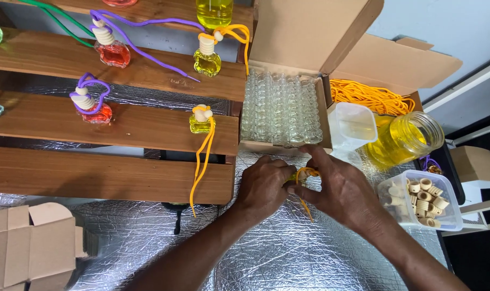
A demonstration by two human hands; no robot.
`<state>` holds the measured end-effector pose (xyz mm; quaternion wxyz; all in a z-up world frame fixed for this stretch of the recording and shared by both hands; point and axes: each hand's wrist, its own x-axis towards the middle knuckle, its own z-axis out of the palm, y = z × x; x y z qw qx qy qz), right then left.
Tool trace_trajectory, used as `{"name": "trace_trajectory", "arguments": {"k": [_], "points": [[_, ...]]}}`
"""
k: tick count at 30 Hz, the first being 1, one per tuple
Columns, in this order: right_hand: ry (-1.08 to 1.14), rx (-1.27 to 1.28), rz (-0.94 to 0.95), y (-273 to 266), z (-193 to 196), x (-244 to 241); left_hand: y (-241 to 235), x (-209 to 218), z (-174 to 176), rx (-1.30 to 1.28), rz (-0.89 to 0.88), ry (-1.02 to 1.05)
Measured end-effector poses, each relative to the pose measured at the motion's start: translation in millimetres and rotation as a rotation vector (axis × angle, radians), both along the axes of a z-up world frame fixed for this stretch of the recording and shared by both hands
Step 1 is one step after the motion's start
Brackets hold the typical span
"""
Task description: Assembling small perfume bottles by threading yellow cords through wooden caps and attaching them to the bottles.
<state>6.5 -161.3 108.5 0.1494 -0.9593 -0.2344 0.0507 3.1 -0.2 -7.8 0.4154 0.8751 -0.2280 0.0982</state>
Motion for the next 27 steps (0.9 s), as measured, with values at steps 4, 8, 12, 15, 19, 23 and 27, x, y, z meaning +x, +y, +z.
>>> {"name": "trace_trajectory", "arguments": {"k": [4,8,12,15,19,23,27], "points": [[-0.157,0.084,-0.101,-7,-34,-5,-1,-1,-5,-0.011,0.010,0.012],[-0.158,0.068,-0.041,0,-21,-4,-3,0,-2,-0.015,0.020,0.026],[-0.136,0.053,0.125,-1,7,-4,-3,1,2,-0.055,0.009,-0.049],[-0.057,0.041,0.154,-10,15,0,-5,0,8,-0.107,-0.043,-0.112],[0.004,0.120,0.154,-5,32,-2,-3,-7,18,-0.200,-0.113,-0.075],[0.164,0.388,0.100,-14,31,3,0,-11,24,-0.299,-0.122,-0.008],[0.333,0.606,0.116,-33,17,8,3,-7,20,-0.381,-0.093,0.038]]}}
